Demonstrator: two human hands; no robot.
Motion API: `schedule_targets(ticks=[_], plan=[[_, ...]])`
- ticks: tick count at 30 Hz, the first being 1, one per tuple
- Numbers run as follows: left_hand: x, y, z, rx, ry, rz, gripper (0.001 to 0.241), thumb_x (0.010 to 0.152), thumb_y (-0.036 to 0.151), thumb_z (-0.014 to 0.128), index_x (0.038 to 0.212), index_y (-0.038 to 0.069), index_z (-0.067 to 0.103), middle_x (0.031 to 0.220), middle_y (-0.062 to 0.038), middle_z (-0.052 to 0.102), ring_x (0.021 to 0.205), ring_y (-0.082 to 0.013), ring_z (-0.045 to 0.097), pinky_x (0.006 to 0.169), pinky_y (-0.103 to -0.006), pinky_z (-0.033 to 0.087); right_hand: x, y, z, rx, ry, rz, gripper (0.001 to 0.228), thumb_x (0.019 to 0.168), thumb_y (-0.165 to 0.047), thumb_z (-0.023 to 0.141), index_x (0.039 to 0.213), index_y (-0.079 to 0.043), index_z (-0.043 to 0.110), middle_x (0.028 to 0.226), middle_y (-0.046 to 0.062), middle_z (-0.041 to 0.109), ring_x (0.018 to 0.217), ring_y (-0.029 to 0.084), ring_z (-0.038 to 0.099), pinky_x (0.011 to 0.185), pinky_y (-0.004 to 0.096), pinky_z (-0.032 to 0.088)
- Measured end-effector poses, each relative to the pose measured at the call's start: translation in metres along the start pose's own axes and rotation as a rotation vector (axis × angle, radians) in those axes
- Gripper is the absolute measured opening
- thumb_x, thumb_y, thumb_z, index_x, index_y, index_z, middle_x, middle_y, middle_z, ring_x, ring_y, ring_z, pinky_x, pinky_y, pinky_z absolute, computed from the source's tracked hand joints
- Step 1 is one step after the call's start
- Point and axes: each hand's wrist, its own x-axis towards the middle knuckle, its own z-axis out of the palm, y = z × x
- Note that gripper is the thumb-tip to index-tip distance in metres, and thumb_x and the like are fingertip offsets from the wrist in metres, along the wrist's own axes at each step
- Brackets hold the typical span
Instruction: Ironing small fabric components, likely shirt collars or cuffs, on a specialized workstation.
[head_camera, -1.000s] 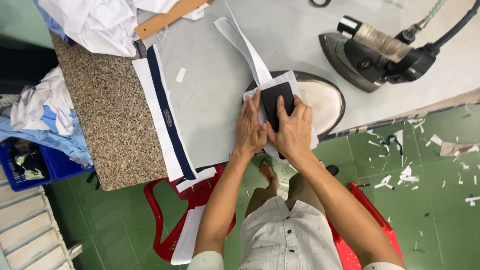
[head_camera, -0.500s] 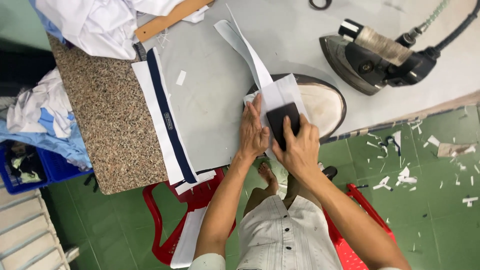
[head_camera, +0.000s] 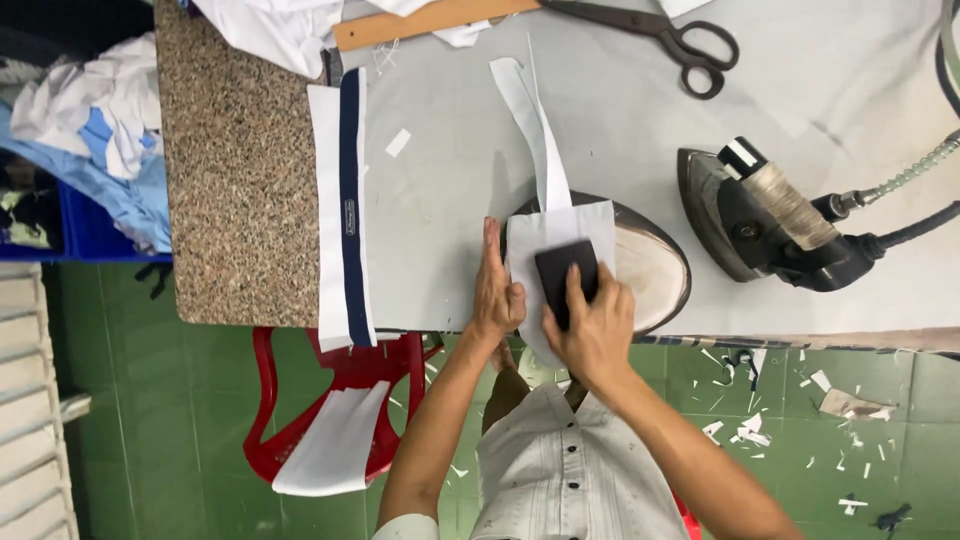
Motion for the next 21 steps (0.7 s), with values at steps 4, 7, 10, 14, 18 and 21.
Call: schedule_targets(ticks=[4,7,10,14,18,21], plan=[[0.008,0.02,-0.007,0.117,0.118,0.022,0.075,0.107,0.048,0.017,0.158,-0.008,0.019,0.161,-0.032,0.026,0.15,-0.0438,0.031,0.122,-0.051,0.03,0.039,0.009,0.018,0.117,-0.042,0.03,0.058,0.085,-0.035,0.078,0.131,-0.001,0.069,0.123,0.032,0.055,0.103,0.046,0.054,0.086,0.05,0.043],[0.023,0.066,-0.008,0.264,0.187,-0.083,0.069,0.105,0.047,0.029,0.152,-0.004,0.038,0.156,-0.027,0.037,0.145,-0.0421,0.039,0.118,-0.0504,0.034,0.045,0.029,0.009,0.316,-0.028,0.121,0.052,0.091,-0.022,0.076,0.137,-0.002,0.064,0.13,0.032,0.05,0.113,0.051,0.051,0.092,0.053,0.045],[0.041,0.118,0.006,0.361,0.057,-0.279,0.087,0.092,0.062,0.048,0.149,-0.003,0.044,0.153,-0.032,0.036,0.136,-0.0509,0.043,0.109,-0.0597,0.036,0.027,0.051,-0.022,0.415,0.029,0.227,0.05,0.096,-0.008,0.072,0.144,-0.003,0.057,0.135,0.032,0.044,0.121,0.054,0.049,0.095,0.054,0.047],[0.049,0.134,0.031,0.569,-0.117,-0.319,0.108,0.071,0.061,0.075,0.148,-0.008,0.046,0.147,-0.036,0.038,0.111,-0.0476,0.051,0.09,-0.0543,0.041,-0.007,0.079,-0.047,0.357,0.088,0.272,0.043,0.097,-0.008,0.072,0.138,0.0,0.059,0.134,0.027,0.042,0.121,0.05,0.047,0.096,0.05,0.047],[0.031,0.131,0.028,0.588,-0.084,-0.238,0.088,0.07,0.041,0.076,0.141,-0.007,0.056,0.139,-0.035,0.044,0.096,-0.0423,0.056,0.077,-0.0497,0.047,-0.043,0.095,-0.057,0.243,0.085,0.257,0.037,0.099,-0.013,0.072,0.133,-0.002,0.061,0.134,0.023,0.044,0.12,0.043,0.048,0.096,0.046,0.045],[0.012,0.136,0.013,0.553,-0.139,-0.153,0.069,0.072,0.036,0.073,0.128,-0.004,0.067,0.135,-0.034,0.049,0.092,-0.0384,0.06,0.073,-0.0452,0.051,-0.061,0.097,-0.061,0.197,0.072,0.239,0.034,0.098,-0.017,0.073,0.127,-0.003,0.065,0.133,0.021,0.047,0.12,0.042,0.048,0.096,0.045,0.043]])
